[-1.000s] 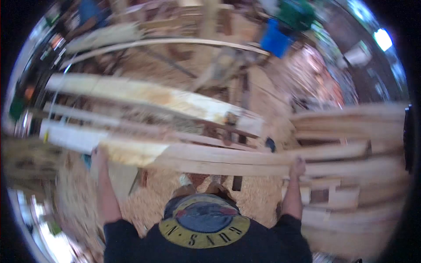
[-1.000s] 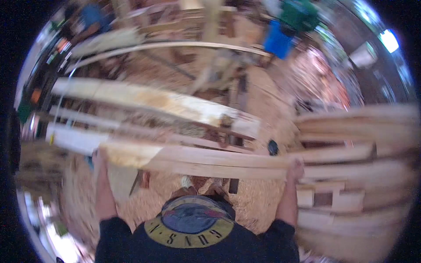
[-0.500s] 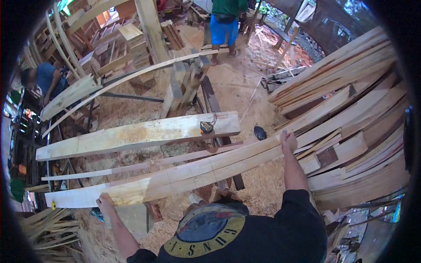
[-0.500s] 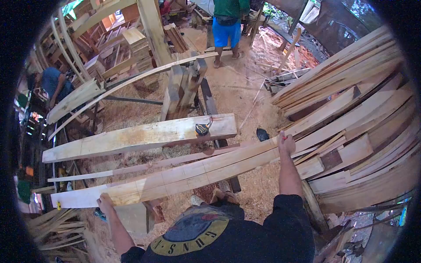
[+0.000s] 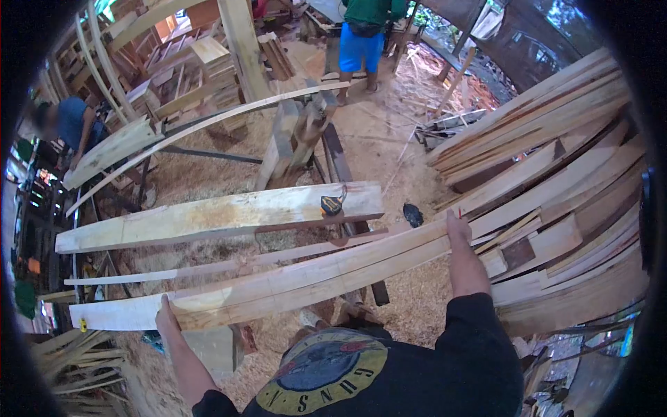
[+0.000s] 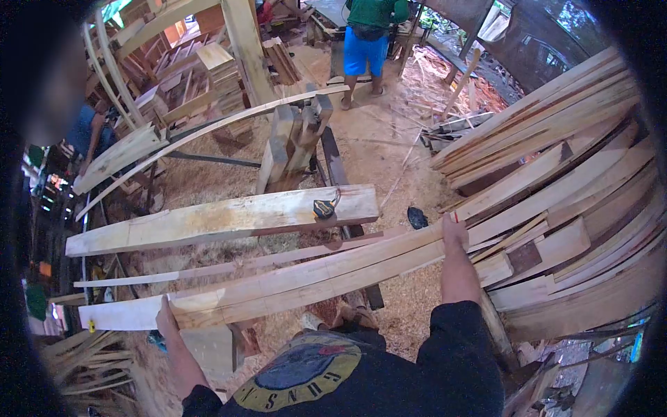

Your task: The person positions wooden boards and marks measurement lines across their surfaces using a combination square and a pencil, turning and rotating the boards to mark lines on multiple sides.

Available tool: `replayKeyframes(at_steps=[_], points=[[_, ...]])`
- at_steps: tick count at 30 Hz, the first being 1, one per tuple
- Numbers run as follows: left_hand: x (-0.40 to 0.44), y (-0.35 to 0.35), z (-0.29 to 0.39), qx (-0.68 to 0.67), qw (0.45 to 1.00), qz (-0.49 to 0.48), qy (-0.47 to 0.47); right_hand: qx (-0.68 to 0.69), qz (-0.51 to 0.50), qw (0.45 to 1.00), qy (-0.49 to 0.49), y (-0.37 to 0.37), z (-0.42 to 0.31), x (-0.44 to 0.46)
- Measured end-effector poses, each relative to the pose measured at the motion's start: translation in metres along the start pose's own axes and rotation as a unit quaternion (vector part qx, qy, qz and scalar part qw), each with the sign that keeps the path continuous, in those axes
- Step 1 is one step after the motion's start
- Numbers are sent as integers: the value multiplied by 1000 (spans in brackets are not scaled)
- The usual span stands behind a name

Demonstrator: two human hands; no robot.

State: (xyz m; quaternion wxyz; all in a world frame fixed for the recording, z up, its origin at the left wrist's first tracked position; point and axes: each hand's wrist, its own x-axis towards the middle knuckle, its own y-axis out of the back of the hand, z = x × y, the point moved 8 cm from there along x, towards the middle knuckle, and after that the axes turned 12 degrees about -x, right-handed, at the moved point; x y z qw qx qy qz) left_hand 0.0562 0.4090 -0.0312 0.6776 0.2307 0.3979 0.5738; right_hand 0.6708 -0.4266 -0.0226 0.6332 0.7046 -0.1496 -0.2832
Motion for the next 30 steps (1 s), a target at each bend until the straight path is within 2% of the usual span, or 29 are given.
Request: replayKeyframes(at_steps=[2, 5, 8, 11, 14, 19, 23, 26, 27, 28, 29, 30], points=[[-17, 3, 15, -16, 1000, 18, 11, 1, -32, 999, -22, 4, 3, -8], [-31, 15, 23, 88, 984, 154, 32, -5, -44, 998, -34, 10, -2, -17], [-6, -2, 4, -52, 998, -9, 26, -18, -46, 998, -33, 7, -4, -11], [-7, 1, 4, -49, 998, 20, 32, -29, -35, 999, -27, 1, -2, -6], [-17, 5, 17, -10, 999, 8, 40, -33, -34, 999, -5, 4, -4, -6], [-34, 9, 29, -36, 996, 30, 75, -26, -42, 999, 1, 0, -2, -1], [-38, 12, 34, -28, 997, 40, 65, -14, -11, 999, -36, -17, 9, 22], [-61, 12, 49, -76, 990, -22, 115, -10, -12, 1000, -17, -42, 14, 50], [-21, 4, 22, 45, 999, -6, -19, -2, -14, 1000, 3, -39, 4, 46], [-4, -2, 9, 121, 992, -1, -35, 10, -16, 1000, 22, -41, 5, 45], [-10, 6, 8, 103, 994, 24, 19, 30, -15, 999, 36, -41, 4, 46], [3, 1, -4, 116, 993, 26, 19, 46, -14, 998, 43, -42, 6, 50]])
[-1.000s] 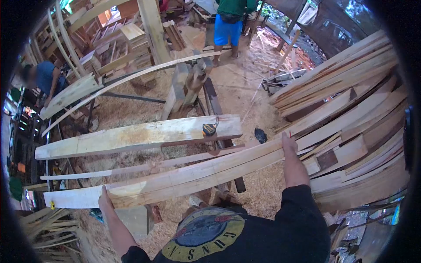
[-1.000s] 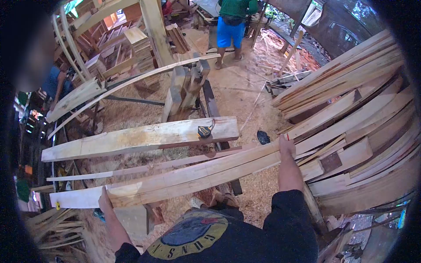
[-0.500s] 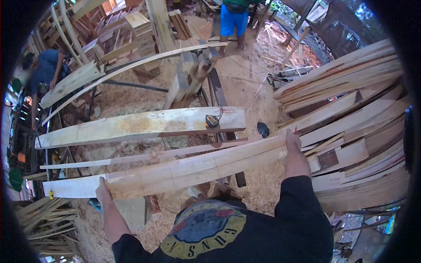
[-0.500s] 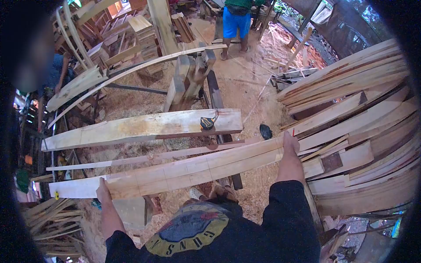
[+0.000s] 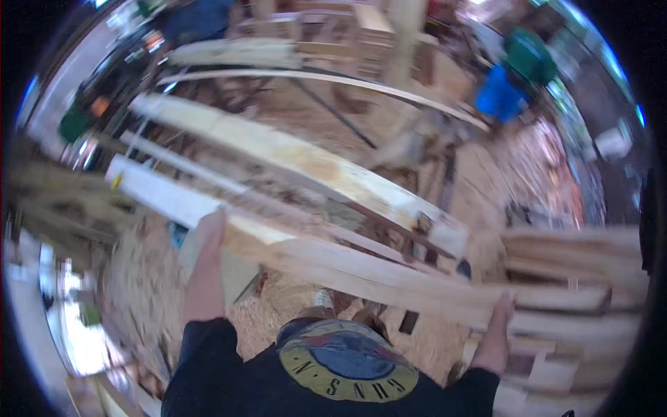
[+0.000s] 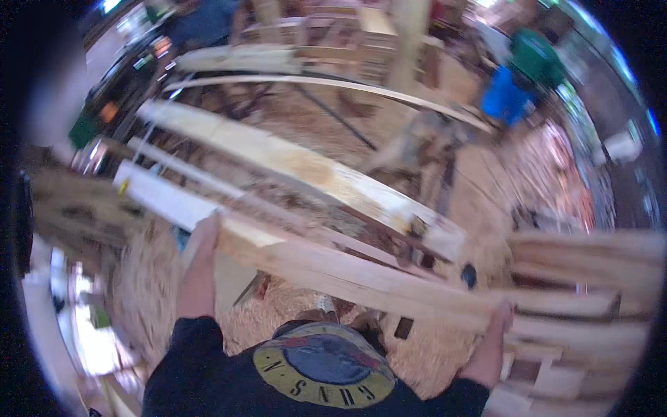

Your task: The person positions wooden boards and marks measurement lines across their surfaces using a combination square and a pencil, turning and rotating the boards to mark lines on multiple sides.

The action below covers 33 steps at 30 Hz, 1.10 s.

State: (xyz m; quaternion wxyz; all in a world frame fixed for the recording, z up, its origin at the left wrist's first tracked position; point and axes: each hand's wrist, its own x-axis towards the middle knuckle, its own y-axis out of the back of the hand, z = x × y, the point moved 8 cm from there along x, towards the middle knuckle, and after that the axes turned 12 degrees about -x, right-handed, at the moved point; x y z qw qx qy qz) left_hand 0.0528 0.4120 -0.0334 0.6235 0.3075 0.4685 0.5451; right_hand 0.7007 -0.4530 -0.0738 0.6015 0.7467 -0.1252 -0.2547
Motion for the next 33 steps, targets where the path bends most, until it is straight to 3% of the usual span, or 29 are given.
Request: replayKeyframes(at_steps=[4, 13, 16, 19, 22, 25, 27, 28, 30, 31, 33], points=[[-22, 25, 12, -62, 993, 33, 92, 47, 2, 999, 1, 8, 5, 2], [-7, 28, -14, -143, 982, 48, 116, 193, -122, 974, 11, -25, -3, -9], [16, 38, -22, -130, 984, 42, 112, 39, -50, 998, 22, -16, -2, -7], [26, 42, -22, -122, 986, 48, 103, 2, 1, 1000, -6, -13, -12, -46], [25, 48, -21, -118, 986, 43, 109, -3, -15, 1000, -22, -3, -23, -70], [26, 42, -24, -120, 987, 56, 90, -11, -21, 999, 27, -5, -28, -70], [29, 38, -32, -126, 988, 47, 69, 52, -53, 997, 23, -18, -21, -53], [29, 41, -39, -219, 971, 88, 50, 86, -71, 994, 18, -23, -16, -49], [23, 44, -71, -395, 904, 164, 16, 265, -195, 943, 50, -30, -9, -53], [15, 42, -98, -406, 891, 200, 23, 346, -259, 899, 69, -35, -11, -59], [-19, 33, -150, -426, 863, 269, 39, 344, -109, 927, 101, -14, 19, -39]])
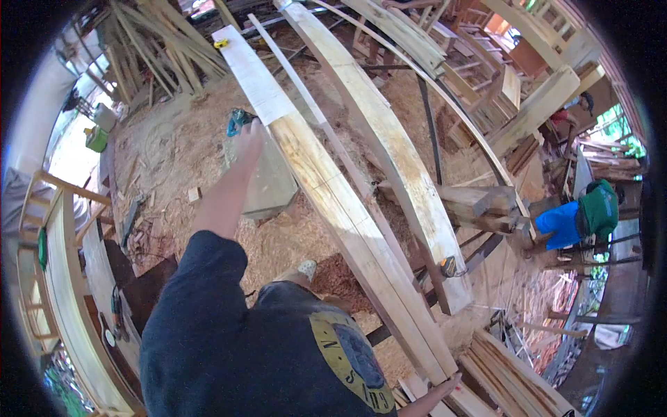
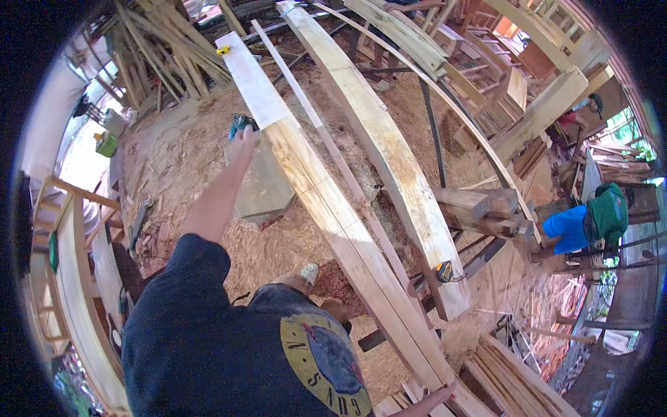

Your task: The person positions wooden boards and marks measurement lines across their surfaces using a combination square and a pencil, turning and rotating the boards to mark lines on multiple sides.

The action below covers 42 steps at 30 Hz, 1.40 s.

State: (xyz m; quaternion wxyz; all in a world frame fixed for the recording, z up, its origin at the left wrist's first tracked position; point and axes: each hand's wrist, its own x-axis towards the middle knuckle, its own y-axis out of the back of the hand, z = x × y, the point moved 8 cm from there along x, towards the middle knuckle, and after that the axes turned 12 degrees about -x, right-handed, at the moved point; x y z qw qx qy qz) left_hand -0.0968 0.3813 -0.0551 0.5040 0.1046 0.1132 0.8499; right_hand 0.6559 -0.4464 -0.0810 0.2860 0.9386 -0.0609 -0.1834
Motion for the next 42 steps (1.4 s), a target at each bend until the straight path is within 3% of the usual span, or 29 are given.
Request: replayKeyframes(at_steps=[2, 3, 4, 5, 6, 8, 9, 10, 12, 14, 17, 19, 20, 22, 23, 24, 26, 29, 32, 35, 38, 39, 42], points=[[-50, 49, -48, 214, 973, -72, 49, -3, 99, 989, 107, 35, -6, 17], [-88, 70, -57, 242, 963, -118, -23, 7, 134, 976, 172, 50, -5, 33], [-132, 94, -90, 282, 948, -129, 66, 17, 169, 957, 234, 65, -1, 44], [-178, 115, -118, 287, 930, -187, 135, 17, 132, 955, 264, 59, -5, 44], [-212, 135, -192, 358, 886, -270, 115, 18, 95, 951, 295, 40, -40, 17], [-335, 180, -241, 308, 820, -377, 301, 40, 38, 941, 334, -2, -99, -31], [-380, 193, -307, 406, 750, -405, 330, 62, 20, 938, 340, -21, -121, -54], [-434, 202, -325, 255, 793, -496, 243, 54, -13, 935, 349, -41, -142, -79], [-485, 215, -330, 90, 833, -403, 369, 35, -85, 926, 366, -73, -172, -123], [-527, 211, -328, -85, 830, -286, 471, 37, -157, 911, 379, -100, -184, -159], [-570, 210, -319, -336, 738, -91, 578, 95, -288, 873, 381, -142, -184, -222], [-557, 222, -304, -288, 729, -163, 599, 44, -315, 795, 516, -166, -172, -254], [-546, 228, -295, -263, 725, -200, 605, 26, -344, 781, 520, -173, -171, -300], [-529, 248, -293, -149, 772, -181, 591, -9, -399, 750, 527, -186, -170, -391], [-517, 259, -288, -92, 791, -171, 580, -19, -483, 740, 467, -203, -151, -424], [-497, 273, -264, 16, 798, -234, 555, -30, -563, 720, 404, -222, -133, -455], [-440, 318, -219, 234, 775, -343, 477, -96, -601, 615, 502, -254, -97, -521], [-373, 388, -282, 191, 857, -212, 430, -197, -648, 478, 559, -290, -51, -625], [-303, 476, -303, 224, 947, -7, 231, -235, -677, 388, 579, -331, -4, -699], [-284, 545, -299, 163, 935, 60, 310, -256, -683, 391, 562, -363, 21, -754], [-282, 577, -236, 93, 943, 66, 313, -285, -663, 370, 585, -421, 61, -765], [-290, 591, -270, 121, 940, 53, 316, -297, -658, 378, 579, -431, 64, -771], [-309, 606, -286, 202, 915, 35, 348, -318, -644, 380, 583, -467, 61, -787]])
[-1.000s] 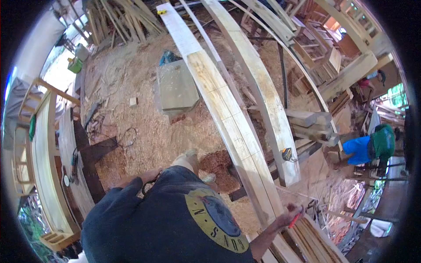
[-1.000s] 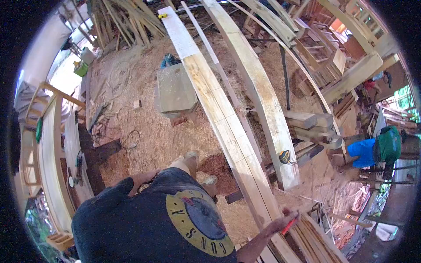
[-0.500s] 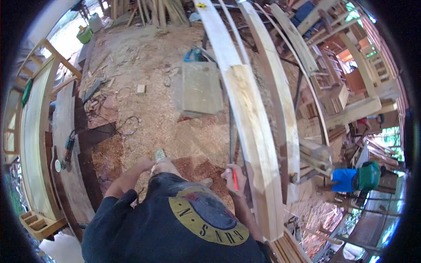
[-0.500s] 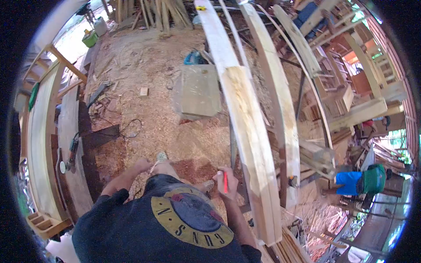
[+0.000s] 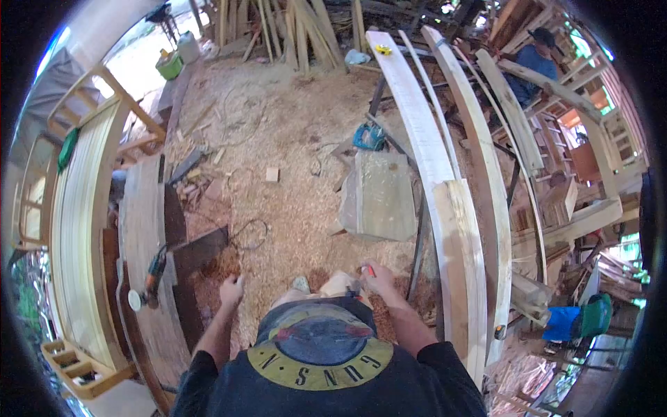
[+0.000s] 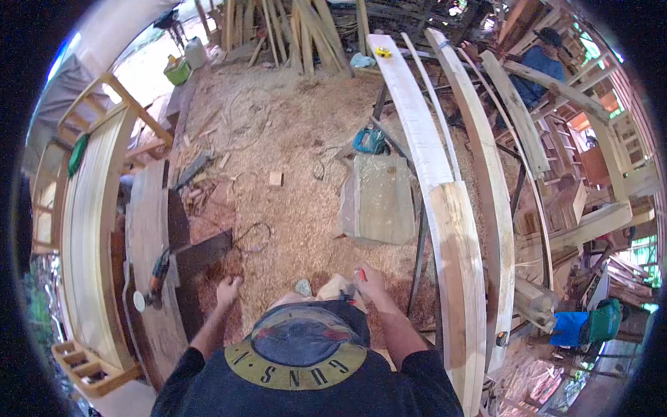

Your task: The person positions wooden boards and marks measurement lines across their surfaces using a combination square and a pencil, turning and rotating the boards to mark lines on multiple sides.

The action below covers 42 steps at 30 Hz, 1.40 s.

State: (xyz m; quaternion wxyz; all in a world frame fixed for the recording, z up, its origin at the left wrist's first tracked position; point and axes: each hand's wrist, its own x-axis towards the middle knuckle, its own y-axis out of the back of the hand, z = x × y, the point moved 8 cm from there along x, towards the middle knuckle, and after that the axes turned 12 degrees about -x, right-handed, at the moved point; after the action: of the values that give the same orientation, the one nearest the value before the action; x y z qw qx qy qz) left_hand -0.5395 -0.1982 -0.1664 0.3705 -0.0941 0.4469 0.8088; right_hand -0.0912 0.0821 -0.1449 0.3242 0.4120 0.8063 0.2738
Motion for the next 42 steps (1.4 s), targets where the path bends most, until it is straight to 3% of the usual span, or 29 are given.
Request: replayKeyframes(at_steps=[1, 5, 10, 12, 13, 15, 17, 19, 22, 26, 29, 34, 40, 42], points=[[9, -8, -25, 32, 999, 2, -28, 2, -18, 1000, -21, -3, 9, 14], [0, -29, -32, -104, 990, -79, 56, 123, 54, 987, -85, 17, 35, 65], [32, -3, 90, -133, 984, -122, -3, 96, 243, 965, -16, 67, 34, 138], [88, 10, 144, -112, 978, -126, -120, 54, 325, 944, 20, 100, 26, 176], [118, 15, 176, -97, 970, -130, -179, 34, 367, 929, 33, 114, 22, 196], [122, 48, 327, -84, 966, -132, -206, 116, 433, 894, 4, 150, 21, 242], [165, 61, 447, 10, 944, -90, -318, 173, 480, 859, -38, 202, 19, 288], [206, 54, 558, -21, 923, -103, -369, 209, 498, 836, -98, 252, 27, 332], [247, 17, 682, 39, 897, -118, -425, -198, 563, 786, -162, 307, 35, 375], [259, -45, 764, 123, 859, -166, -468, -236, 504, 792, -249, 328, 53, 422], [269, -91, 795, 155, 840, -231, -465, -220, 531, 782, -241, 323, 65, 426], [305, -154, 883, 163, 812, -233, -510, -204, 532, 781, -256, 330, 57, 424], [376, -261, 1068, 24, 792, -289, -537, -198, 542, 768, -280, 320, 74, 426], [428, -323, 1134, -78, 799, -371, -467, -167, 582, 745, -279, 326, 62, 424]])
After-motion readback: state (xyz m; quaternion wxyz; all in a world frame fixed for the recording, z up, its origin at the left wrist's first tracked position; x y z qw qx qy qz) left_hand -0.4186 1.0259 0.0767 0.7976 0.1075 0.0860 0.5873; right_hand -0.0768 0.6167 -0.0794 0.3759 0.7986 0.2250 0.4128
